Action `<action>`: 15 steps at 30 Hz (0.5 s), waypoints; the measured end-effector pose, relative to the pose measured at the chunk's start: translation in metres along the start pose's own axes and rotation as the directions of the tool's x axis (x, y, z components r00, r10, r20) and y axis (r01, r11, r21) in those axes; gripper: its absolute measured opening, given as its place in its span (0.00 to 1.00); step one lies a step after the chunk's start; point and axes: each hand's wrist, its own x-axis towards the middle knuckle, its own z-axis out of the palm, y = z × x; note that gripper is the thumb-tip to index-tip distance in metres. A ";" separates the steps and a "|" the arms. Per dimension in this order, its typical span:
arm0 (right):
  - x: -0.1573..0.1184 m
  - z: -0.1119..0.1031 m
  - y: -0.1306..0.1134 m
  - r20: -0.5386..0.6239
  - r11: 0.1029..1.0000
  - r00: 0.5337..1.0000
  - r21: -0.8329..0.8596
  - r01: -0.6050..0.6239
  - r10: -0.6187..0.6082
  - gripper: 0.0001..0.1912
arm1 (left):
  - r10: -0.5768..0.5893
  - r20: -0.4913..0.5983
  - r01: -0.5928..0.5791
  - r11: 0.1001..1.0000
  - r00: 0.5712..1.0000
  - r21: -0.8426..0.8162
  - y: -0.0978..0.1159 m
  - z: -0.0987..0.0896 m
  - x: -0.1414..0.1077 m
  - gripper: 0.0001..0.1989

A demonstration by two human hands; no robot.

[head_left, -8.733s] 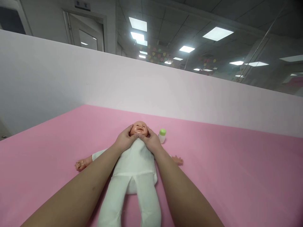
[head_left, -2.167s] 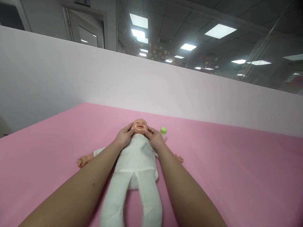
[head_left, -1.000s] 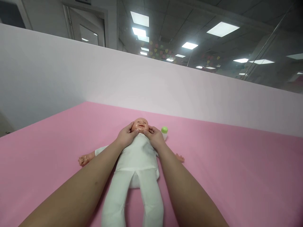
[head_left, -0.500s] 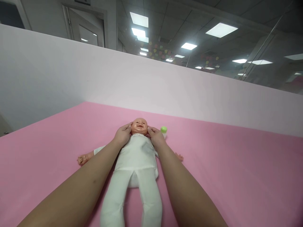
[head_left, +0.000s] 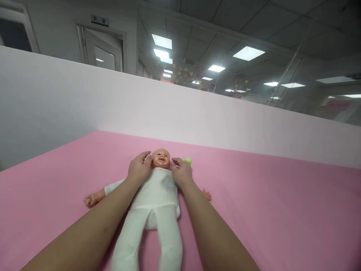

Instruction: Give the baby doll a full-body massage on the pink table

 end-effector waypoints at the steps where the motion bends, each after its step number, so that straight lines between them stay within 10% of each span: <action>1: -0.002 -0.009 -0.001 -0.004 0.997 0.999 -0.059 0.042 -0.042 0.17 | 0.019 -0.018 -0.019 1.000 1.000 0.003 0.007 -0.001 -0.002 0.23; 6: -0.006 -0.049 0.011 -0.155 0.938 0.966 -0.313 0.152 -0.209 0.20 | 0.018 -0.010 -0.020 0.949 1.000 -0.313 0.061 -0.002 -0.017 0.18; 10: -0.006 -0.052 0.025 -0.085 0.908 0.986 -0.407 0.094 -0.140 0.31 | -0.084 0.208 0.203 0.728 0.974 -0.655 0.113 0.013 -0.022 0.16; 15: -0.007 -0.034 0.028 0.095 0.890 0.995 -0.455 0.040 0.004 0.39 | -0.397 0.456 0.603 0.566 0.797 -0.562 0.130 0.062 -0.016 0.13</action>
